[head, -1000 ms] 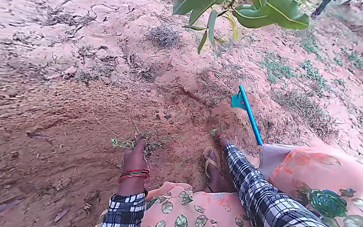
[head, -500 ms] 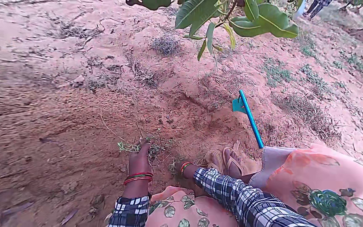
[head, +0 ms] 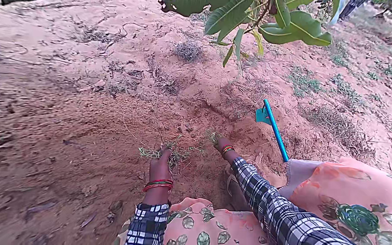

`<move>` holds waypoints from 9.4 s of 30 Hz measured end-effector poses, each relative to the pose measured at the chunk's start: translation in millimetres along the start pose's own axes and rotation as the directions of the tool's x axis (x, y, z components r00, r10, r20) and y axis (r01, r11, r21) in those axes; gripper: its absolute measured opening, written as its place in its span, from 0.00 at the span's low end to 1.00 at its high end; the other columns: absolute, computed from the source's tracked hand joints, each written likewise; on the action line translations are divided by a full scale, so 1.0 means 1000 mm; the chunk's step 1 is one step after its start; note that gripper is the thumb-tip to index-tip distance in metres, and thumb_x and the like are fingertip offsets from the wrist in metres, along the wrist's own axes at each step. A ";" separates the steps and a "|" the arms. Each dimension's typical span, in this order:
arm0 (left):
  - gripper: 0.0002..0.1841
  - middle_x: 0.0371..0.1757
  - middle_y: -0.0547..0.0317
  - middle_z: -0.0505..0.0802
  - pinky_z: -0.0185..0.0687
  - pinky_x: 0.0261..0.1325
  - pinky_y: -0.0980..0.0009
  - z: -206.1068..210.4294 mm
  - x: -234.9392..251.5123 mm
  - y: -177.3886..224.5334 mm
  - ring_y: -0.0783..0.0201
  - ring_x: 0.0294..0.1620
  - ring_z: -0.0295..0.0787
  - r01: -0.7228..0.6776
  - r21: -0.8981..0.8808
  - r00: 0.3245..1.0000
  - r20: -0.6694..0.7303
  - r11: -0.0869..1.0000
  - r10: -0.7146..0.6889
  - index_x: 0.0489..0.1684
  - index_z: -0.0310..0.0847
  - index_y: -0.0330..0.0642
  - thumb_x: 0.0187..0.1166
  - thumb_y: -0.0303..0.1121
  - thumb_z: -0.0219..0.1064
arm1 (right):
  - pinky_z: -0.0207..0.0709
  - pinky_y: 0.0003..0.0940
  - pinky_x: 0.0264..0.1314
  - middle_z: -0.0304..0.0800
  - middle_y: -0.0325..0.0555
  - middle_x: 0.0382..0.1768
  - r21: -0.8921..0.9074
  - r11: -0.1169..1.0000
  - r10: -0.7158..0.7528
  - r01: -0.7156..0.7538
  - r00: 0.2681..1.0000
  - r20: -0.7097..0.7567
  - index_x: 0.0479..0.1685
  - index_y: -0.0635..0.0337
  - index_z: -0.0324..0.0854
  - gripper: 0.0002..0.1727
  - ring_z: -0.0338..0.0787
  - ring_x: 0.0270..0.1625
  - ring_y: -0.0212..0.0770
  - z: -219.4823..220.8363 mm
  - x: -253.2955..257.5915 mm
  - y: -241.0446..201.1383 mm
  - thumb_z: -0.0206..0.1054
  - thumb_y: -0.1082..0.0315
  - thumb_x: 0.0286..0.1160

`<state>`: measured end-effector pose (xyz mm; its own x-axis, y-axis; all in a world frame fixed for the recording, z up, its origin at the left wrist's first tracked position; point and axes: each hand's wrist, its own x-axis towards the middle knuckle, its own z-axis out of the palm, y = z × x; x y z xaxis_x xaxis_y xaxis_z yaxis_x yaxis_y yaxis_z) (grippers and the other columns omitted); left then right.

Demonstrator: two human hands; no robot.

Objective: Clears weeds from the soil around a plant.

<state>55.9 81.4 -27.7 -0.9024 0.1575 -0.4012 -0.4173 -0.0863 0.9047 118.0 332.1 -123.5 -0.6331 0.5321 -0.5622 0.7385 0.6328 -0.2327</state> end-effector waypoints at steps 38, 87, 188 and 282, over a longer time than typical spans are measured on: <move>0.24 0.70 0.45 0.85 0.80 0.66 0.67 0.003 0.001 -0.007 0.65 0.63 0.85 -0.025 0.177 0.996 0.090 0.984 0.009 0.80 0.68 0.32 0.86 0.29 0.64 | 0.76 0.59 0.76 0.87 0.68 0.65 0.493 0.861 -0.057 0.130 0.986 -0.159 0.77 0.67 0.75 0.31 0.87 0.70 0.61 0.037 -0.007 -0.004 0.75 0.67 0.74; 0.24 0.71 0.44 0.86 0.77 0.72 0.58 -0.012 0.017 -0.003 0.59 0.68 0.83 -0.031 0.187 0.999 0.027 0.982 0.026 0.80 0.71 0.36 0.85 0.30 0.64 | 0.68 0.71 0.79 0.66 0.74 0.83 -0.074 0.848 -0.477 0.526 0.815 0.329 0.73 0.65 0.81 0.33 0.66 0.83 0.77 0.147 -0.037 -0.065 0.79 0.62 0.65; 0.45 0.77 0.30 0.80 0.70 0.79 0.41 -0.002 0.016 -0.029 0.39 0.77 0.77 0.086 0.612 0.961 0.158 0.786 -0.228 0.90 0.56 0.35 0.81 0.55 0.70 | 0.77 0.47 0.75 0.79 0.66 0.72 0.766 0.552 -0.491 0.328 0.871 -0.019 0.84 0.70 0.61 0.38 0.83 0.72 0.51 0.051 -0.090 -0.093 0.71 0.78 0.71; 0.31 0.65 0.37 0.88 0.76 0.72 0.47 -0.010 0.011 0.004 0.49 0.67 0.84 0.108 0.376 0.994 -0.035 0.920 -0.102 0.73 0.74 0.30 0.83 0.49 0.69 | 0.80 0.51 0.72 0.83 0.57 0.75 0.700 0.506 -0.588 0.504 0.795 -0.147 0.90 0.55 0.64 0.41 0.87 0.70 0.50 0.030 -0.081 -0.090 0.75 0.55 0.78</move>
<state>43.0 73.2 -29.6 -0.8583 0.1306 -0.4962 -0.4407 0.3077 0.8433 109.6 215.2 -80.8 -0.9719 0.1334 -0.1937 0.2173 0.1940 -0.9566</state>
